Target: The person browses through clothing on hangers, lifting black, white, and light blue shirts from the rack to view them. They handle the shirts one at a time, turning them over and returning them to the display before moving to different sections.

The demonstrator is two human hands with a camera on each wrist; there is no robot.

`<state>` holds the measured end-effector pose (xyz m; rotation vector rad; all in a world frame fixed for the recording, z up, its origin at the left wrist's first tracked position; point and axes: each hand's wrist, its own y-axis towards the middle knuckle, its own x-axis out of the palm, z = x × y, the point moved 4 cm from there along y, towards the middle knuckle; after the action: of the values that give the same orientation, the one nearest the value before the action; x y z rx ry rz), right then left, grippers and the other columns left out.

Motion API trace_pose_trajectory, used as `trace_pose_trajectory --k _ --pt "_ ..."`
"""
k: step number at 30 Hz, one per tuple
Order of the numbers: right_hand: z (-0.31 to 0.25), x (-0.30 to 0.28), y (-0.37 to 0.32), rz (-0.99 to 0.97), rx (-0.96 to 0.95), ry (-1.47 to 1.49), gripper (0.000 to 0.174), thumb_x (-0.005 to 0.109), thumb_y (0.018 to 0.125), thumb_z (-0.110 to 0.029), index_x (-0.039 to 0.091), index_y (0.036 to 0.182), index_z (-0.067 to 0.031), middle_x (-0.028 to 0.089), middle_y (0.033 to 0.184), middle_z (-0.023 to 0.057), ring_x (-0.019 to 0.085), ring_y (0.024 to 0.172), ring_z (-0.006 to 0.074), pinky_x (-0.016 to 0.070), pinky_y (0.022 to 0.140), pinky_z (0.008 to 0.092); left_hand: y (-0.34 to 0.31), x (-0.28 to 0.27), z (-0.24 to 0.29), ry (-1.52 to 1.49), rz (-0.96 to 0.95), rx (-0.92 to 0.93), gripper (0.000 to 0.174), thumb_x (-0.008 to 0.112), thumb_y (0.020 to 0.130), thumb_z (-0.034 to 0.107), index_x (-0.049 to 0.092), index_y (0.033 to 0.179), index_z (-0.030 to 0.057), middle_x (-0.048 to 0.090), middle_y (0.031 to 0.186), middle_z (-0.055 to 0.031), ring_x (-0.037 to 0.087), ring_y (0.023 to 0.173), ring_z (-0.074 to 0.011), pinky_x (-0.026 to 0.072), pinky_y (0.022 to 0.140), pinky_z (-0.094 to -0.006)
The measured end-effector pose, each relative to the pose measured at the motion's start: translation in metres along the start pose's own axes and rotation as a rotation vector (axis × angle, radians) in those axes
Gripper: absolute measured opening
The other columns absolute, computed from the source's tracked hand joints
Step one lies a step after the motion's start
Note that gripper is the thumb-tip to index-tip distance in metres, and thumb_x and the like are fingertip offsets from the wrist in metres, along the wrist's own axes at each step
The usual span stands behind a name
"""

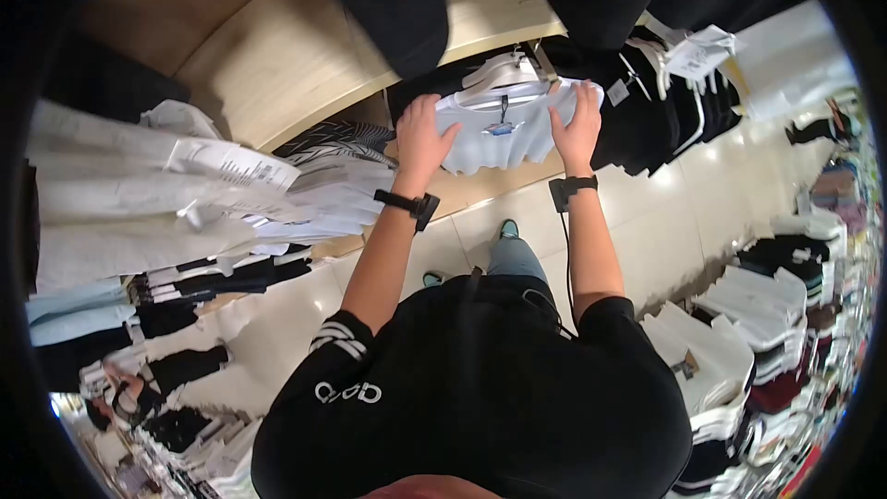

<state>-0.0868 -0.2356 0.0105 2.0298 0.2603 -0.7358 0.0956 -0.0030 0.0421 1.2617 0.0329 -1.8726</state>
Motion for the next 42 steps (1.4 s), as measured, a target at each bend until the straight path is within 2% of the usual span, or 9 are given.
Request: trace_pose_trajectory --k 4,7,8,11,14,20,25,30,42 --pt "0.034 0.013 0.013 -0.106 0.044 0.015 0.036 0.084 0.074 -0.026 0.062 0.094 -0.0051 0.061 0.112 0.0144 0.060 0.099 0.0357 0.0453 0.088 0.0446 0.002 0.031 0.001 0.251 0.024 -0.013 0.047 0.085 0.072 0.037 0.061 0.097 0.0059 0.065 0.102 -0.0133 0.063 0.098 -0.0338 0.0487 0.087 -0.0443" --pt "0.043 0.002 0.034 -0.041 0.076 0.120 0.045 0.086 0.072 -0.028 0.059 0.101 -0.0055 0.060 0.106 0.0121 0.057 0.103 0.0359 0.0430 0.089 0.0460 0.000 0.030 0.010 0.278 -0.339 -0.101 0.041 0.084 0.073 0.040 0.061 0.079 0.0072 0.065 0.083 -0.0104 0.065 0.077 -0.0309 0.0518 0.069 -0.0414" --pt "0.047 0.001 0.038 -0.098 0.091 0.195 0.050 0.085 0.069 -0.024 0.057 0.105 -0.0040 0.061 0.107 0.0118 0.055 0.108 0.0359 0.0422 0.091 0.0465 -0.004 0.022 0.017 0.241 -0.131 0.051 0.038 0.083 0.072 0.038 0.060 0.066 0.0082 0.062 0.070 -0.0078 0.064 0.065 -0.0289 0.0500 0.056 -0.0398" --pt "0.060 -0.012 0.040 -0.224 -0.019 0.227 0.035 0.071 0.068 -0.009 0.059 0.101 -0.0073 0.063 0.107 0.0120 0.056 0.105 0.0354 0.0432 0.089 0.0454 -0.024 0.004 0.035 0.164 -0.110 0.154 0.031 0.082 0.068 0.032 0.061 0.067 0.0088 0.062 0.070 -0.0071 0.064 0.066 -0.0284 0.0503 0.057 -0.0405" --pt "0.053 -0.043 0.033 -0.262 -0.099 0.289 0.014 0.065 0.068 -0.006 0.053 0.074 -0.0044 0.058 0.078 0.0107 0.058 0.082 0.0345 0.0448 0.078 0.0414 -0.052 -0.018 0.058 0.128 -0.138 0.184 0.026 0.081 0.063 0.027 0.063 0.071 0.0103 0.060 0.071 -0.0056 0.063 0.067 -0.0274 0.0502 0.058 -0.0400" --pt "0.043 -0.051 -0.070 -0.576 -0.123 0.294 0.021 0.071 0.063 -0.013 0.052 0.061 -0.0044 0.053 0.066 0.0123 0.056 0.069 0.0354 0.0447 0.065 0.0433 -0.145 -0.042 0.029 0.060 -0.295 0.001 0.040 0.085 0.062 0.040 0.063 0.078 0.0094 0.063 0.075 -0.0050 0.064 0.073 -0.0284 0.0501 0.063 -0.0393" --pt "-0.040 -0.018 -0.084 -0.754 -0.231 0.370 0.020 0.072 0.064 -0.019 0.058 0.061 -0.0055 0.058 0.066 0.0108 0.059 0.068 0.0338 0.0453 0.061 0.0427 -0.243 -0.075 -0.035 0.140 -0.227 -0.417 0.059 0.086 0.061 0.053 0.063 0.082 0.0033 0.064 0.079 -0.0106 0.062 0.079 -0.0345 0.0485 0.071 -0.0448" --pt "-0.157 0.020 -0.071 -0.932 -0.287 0.412 0.030 0.077 0.069 -0.034 0.064 0.065 -0.0077 0.064 0.072 0.0121 0.064 0.074 0.0364 0.0508 0.064 0.0455 -0.302 -0.137 -0.094 0.161 0.055 -0.689 0.055 0.088 0.063 0.050 0.061 0.075 0.0034 0.062 0.071 -0.0125 0.061 0.069 -0.0354 0.0467 0.059 -0.0444" --pt "-0.349 0.052 -0.105 -1.191 0.102 0.214 0.064 0.077 0.072 -0.066 0.070 0.074 -0.0028 0.068 0.068 0.0157 0.068 0.066 0.0323 0.0514 0.063 0.0389 -0.282 -0.299 -0.239 0.318 0.154 -0.587 0.062 0.079 0.070 0.064 0.062 0.068 0.0043 0.063 0.070 -0.0181 0.063 0.070 -0.0399 0.0488 0.060 -0.0449"
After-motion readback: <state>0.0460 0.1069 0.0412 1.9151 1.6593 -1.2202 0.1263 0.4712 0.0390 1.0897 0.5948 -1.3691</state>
